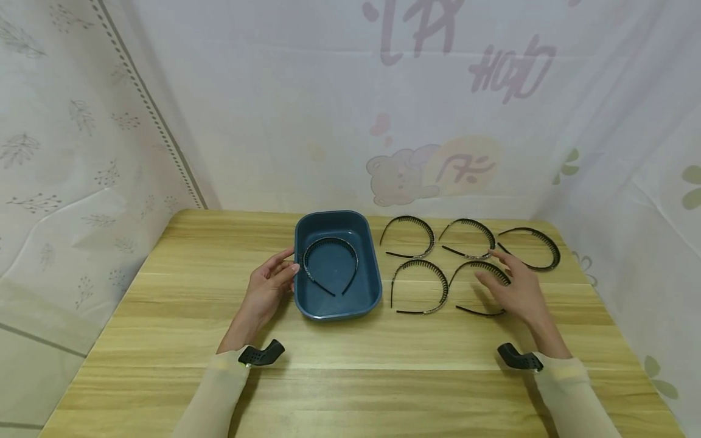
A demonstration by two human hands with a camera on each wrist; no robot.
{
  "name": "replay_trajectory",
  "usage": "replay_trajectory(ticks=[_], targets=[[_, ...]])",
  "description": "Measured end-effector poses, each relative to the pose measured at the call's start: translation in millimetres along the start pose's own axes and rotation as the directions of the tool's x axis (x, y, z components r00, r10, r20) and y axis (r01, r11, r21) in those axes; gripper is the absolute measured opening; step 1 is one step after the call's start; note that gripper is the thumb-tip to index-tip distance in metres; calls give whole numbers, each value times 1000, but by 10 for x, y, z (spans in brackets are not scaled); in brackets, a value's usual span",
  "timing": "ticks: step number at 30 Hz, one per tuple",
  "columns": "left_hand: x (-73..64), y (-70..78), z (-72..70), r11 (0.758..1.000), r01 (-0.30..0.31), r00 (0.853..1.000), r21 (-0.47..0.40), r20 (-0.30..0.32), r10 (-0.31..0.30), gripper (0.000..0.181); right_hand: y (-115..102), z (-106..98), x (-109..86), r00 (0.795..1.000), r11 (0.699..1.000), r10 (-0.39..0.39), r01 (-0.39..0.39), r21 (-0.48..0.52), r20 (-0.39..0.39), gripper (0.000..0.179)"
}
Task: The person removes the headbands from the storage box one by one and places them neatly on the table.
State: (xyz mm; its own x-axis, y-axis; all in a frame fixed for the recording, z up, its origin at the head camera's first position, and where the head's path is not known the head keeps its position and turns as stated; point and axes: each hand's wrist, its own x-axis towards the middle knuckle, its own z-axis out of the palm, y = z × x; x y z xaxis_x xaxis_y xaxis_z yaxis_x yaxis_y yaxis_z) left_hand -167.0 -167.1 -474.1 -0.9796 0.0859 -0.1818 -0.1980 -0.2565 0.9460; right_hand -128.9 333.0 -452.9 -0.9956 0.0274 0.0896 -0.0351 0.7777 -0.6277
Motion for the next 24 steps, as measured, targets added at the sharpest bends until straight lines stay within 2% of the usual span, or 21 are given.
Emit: replay_trajectory(ticks=[13,19,24], targets=[[5,-5,0,1000,1,1000,2,-4,-1,54,-158,153,164,993,993,-114,114,11,19,75],[5,-6,5,1000,5,1000,9,-11,-5,54,-280,238,209,987,990,-140,140,13,72,76],[2,-5,2,1000,0,1000,15,-5,0,54,-386,288,239,977,981,-192,191,16,91,77]])
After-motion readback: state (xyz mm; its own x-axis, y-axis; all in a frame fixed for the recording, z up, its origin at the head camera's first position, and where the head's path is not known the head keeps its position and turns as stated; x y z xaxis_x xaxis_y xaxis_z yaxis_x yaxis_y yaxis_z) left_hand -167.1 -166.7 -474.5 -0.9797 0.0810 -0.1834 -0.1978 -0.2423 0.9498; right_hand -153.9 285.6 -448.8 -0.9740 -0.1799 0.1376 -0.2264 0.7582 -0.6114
